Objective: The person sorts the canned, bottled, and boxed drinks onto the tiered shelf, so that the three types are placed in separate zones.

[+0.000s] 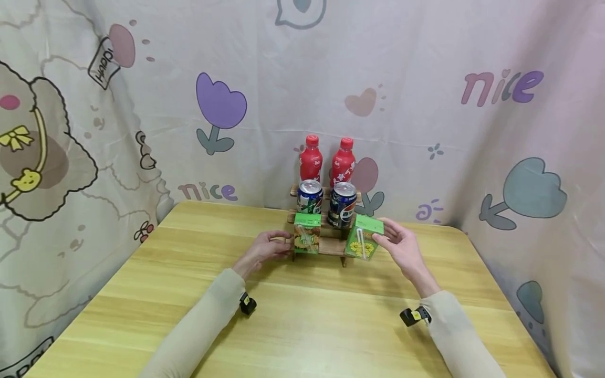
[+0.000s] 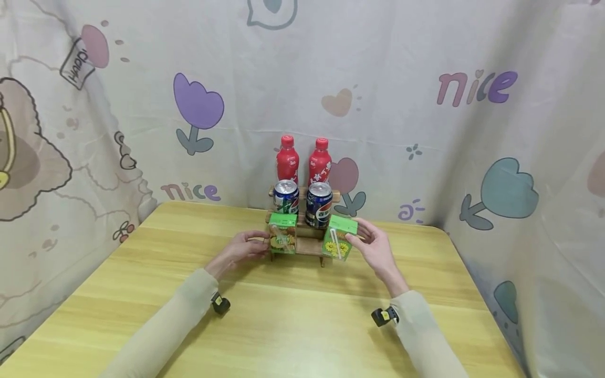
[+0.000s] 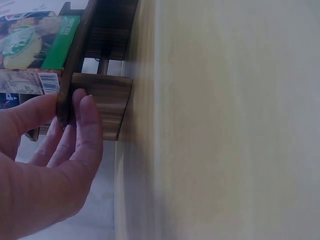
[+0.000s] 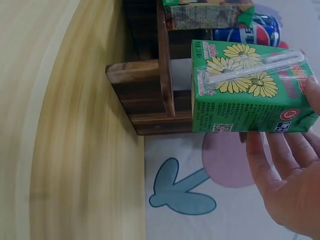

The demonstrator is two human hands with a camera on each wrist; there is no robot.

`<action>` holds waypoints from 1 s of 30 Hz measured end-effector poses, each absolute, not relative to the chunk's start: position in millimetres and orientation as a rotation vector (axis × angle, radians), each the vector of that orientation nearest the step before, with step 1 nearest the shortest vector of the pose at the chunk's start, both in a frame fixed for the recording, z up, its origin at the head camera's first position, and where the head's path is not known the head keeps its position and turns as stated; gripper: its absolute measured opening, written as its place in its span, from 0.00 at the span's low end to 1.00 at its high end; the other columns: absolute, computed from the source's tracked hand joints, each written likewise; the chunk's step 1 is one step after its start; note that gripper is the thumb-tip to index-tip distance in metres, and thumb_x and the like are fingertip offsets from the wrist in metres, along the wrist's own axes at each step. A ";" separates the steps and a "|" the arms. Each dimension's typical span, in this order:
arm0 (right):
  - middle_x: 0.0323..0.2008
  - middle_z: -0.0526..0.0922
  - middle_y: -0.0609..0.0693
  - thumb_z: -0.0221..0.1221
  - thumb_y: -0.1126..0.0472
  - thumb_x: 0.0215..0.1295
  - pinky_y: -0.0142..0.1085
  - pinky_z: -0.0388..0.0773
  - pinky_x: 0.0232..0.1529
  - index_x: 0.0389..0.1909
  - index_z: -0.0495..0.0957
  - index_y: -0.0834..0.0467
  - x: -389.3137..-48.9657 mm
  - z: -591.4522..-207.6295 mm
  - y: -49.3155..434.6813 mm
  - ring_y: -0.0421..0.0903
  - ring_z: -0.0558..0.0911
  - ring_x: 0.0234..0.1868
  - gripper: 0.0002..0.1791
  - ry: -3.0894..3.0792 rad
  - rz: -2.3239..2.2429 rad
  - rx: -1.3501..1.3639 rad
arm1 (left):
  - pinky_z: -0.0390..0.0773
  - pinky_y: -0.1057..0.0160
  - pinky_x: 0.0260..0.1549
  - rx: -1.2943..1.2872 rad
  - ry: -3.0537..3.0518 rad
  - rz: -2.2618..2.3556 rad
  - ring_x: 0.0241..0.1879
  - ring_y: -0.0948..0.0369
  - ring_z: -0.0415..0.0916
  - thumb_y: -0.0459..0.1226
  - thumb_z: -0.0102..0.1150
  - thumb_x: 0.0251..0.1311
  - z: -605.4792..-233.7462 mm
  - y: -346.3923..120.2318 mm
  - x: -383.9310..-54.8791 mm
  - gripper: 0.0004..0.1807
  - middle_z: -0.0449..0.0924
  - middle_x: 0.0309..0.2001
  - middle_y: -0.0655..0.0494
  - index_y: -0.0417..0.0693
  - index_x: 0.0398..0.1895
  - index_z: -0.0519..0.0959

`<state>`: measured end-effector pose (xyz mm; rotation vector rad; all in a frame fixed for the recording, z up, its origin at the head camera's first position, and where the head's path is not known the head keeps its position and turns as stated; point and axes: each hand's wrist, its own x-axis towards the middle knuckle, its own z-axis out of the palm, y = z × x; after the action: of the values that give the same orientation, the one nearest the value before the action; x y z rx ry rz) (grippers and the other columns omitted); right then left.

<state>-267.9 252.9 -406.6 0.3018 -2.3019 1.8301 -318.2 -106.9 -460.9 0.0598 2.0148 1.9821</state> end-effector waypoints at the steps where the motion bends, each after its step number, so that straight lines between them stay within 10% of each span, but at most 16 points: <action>1: 0.61 0.77 0.63 0.64 0.63 0.64 0.22 0.77 0.55 0.65 0.69 0.65 -268.6 -406.4 250.9 0.29 0.80 0.51 0.30 -2.305 1.825 0.315 | 0.86 0.55 0.45 0.060 2.013 1.982 0.36 0.57 0.84 0.27 0.58 0.63 -461.1 -107.2 -318.4 0.21 0.83 0.42 0.46 0.37 0.60 0.73; 30: 0.59 0.79 0.62 0.66 0.65 0.61 0.29 0.78 0.58 0.64 0.72 0.60 -282.4 -408.1 210.6 0.35 0.80 0.52 0.28 -2.338 1.882 0.379 | 0.87 0.59 0.41 0.059 2.006 1.971 0.33 0.59 0.83 0.28 0.58 0.64 -462.8 -106.7 -318.9 0.22 0.83 0.42 0.48 0.36 0.62 0.72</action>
<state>-282.4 210.6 -408.1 0.3787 -2.3383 1.8822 -318.9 -106.7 -462.8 0.0588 2.0063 1.9706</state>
